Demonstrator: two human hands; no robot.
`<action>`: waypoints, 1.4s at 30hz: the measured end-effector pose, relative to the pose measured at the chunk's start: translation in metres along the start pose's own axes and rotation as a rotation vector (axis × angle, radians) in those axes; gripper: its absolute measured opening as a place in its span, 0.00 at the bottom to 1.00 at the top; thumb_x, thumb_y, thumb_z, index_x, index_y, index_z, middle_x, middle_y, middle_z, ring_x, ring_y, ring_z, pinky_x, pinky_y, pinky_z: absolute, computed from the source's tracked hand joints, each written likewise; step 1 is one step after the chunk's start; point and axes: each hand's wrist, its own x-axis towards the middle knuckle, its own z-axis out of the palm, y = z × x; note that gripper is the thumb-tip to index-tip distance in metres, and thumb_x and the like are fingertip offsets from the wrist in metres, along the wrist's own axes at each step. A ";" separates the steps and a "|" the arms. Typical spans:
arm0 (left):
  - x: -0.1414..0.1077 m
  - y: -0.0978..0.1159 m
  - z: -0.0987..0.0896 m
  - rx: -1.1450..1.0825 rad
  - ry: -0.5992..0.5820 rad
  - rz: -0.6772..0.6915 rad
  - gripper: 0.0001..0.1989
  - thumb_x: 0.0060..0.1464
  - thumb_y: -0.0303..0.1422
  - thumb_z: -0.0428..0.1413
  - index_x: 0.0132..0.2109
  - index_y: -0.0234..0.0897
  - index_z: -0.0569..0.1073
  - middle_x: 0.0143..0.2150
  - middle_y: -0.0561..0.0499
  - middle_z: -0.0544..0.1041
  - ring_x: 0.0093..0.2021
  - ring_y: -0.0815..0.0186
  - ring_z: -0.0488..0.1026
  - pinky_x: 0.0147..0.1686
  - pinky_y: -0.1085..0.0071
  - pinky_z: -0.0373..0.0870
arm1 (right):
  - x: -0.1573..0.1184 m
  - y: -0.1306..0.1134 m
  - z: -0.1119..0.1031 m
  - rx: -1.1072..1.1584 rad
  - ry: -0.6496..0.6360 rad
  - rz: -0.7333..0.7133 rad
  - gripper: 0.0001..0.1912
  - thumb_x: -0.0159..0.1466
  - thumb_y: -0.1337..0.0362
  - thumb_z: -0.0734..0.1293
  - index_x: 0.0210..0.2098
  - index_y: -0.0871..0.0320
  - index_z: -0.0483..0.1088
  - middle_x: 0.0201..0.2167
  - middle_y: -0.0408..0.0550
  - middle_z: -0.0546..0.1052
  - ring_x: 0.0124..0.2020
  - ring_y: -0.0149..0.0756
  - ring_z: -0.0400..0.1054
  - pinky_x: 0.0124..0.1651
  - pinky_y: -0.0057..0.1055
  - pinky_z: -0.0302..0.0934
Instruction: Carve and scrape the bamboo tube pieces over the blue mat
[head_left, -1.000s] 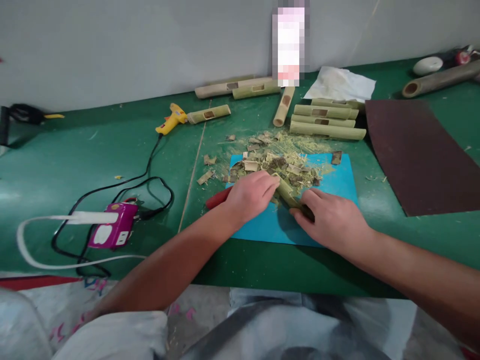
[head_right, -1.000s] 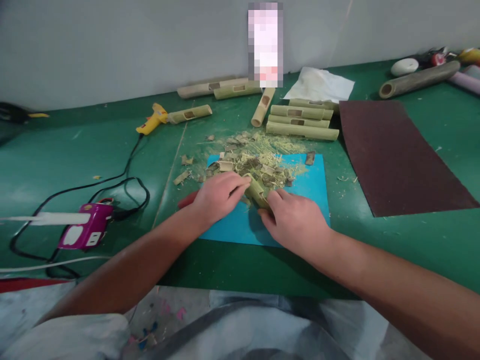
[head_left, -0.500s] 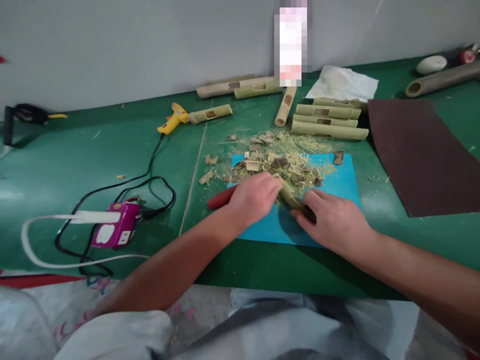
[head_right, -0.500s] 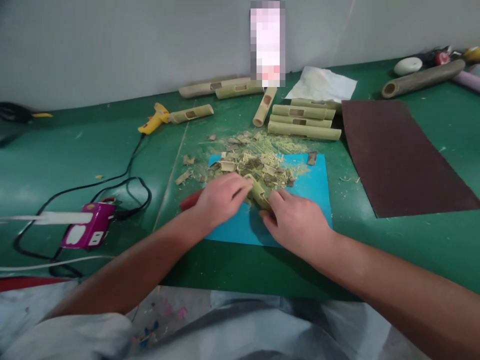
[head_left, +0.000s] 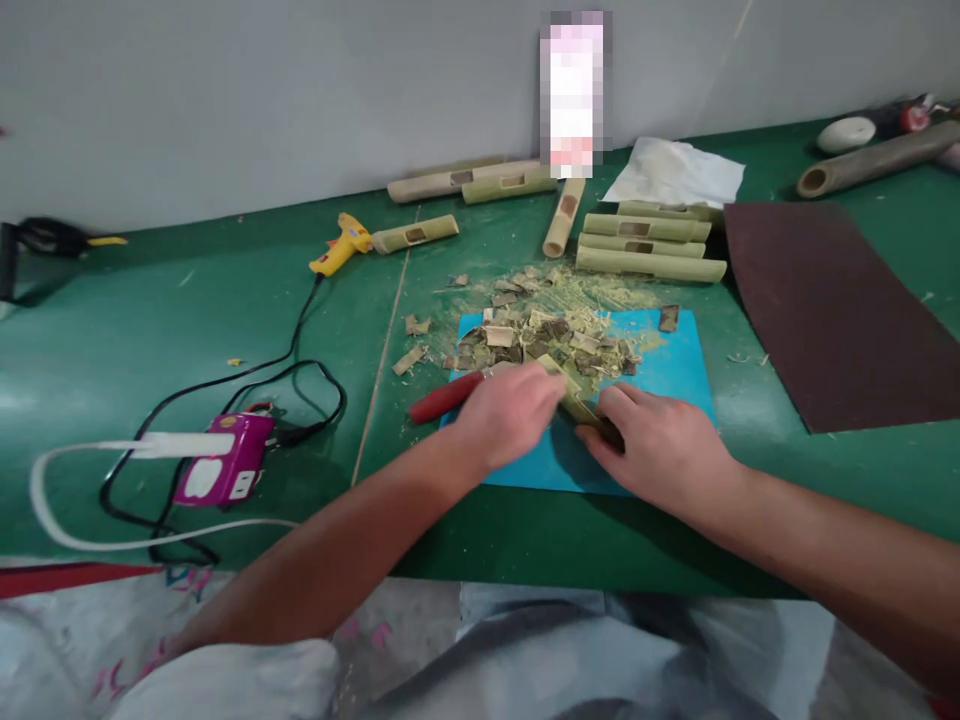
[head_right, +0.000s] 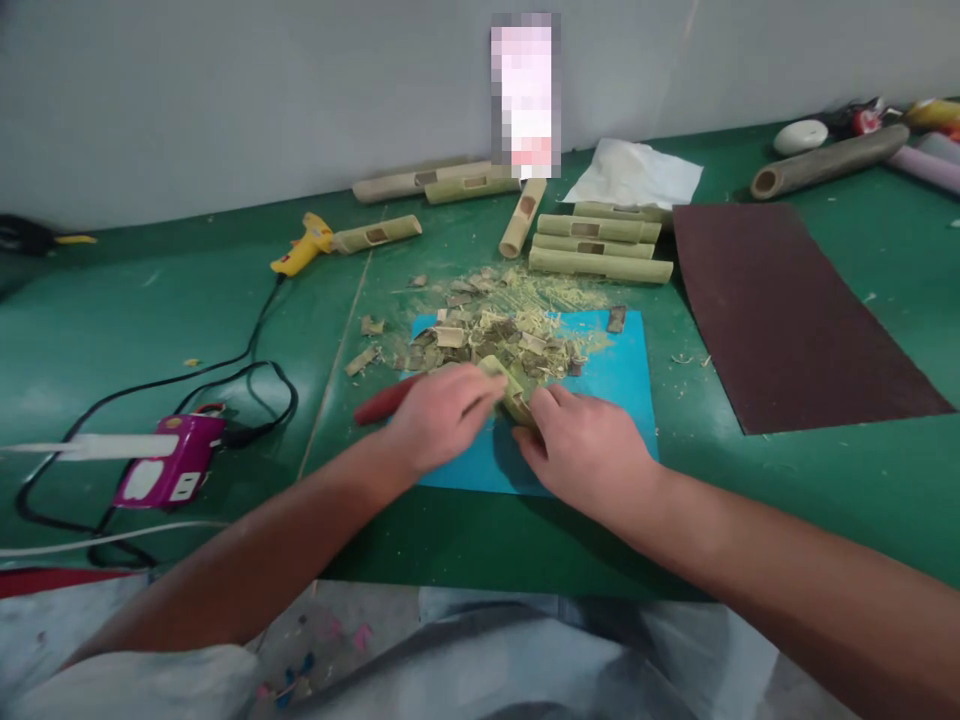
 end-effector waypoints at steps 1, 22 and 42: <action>0.000 0.001 0.000 -0.023 -0.040 0.024 0.14 0.67 0.33 0.45 0.43 0.34 0.75 0.34 0.49 0.76 0.36 0.66 0.74 0.38 0.71 0.70 | 0.000 0.000 0.000 0.004 -0.002 -0.002 0.12 0.64 0.56 0.60 0.31 0.57 0.66 0.27 0.45 0.72 0.24 0.31 0.61 0.27 0.32 0.38; -0.002 0.008 -0.002 -0.009 -0.029 0.038 0.14 0.67 0.33 0.46 0.41 0.33 0.75 0.33 0.49 0.77 0.36 0.66 0.75 0.38 0.72 0.70 | 0.000 -0.001 -0.002 0.041 -0.015 0.002 0.12 0.65 0.56 0.60 0.31 0.57 0.66 0.27 0.45 0.71 0.24 0.31 0.60 0.26 0.31 0.38; -0.004 0.004 -0.003 0.034 -0.008 0.001 0.15 0.67 0.33 0.45 0.41 0.34 0.75 0.33 0.48 0.77 0.35 0.66 0.74 0.37 0.71 0.70 | 0.001 -0.001 -0.001 0.065 -0.018 0.016 0.11 0.65 0.56 0.59 0.31 0.57 0.65 0.27 0.45 0.71 0.24 0.31 0.60 0.26 0.31 0.38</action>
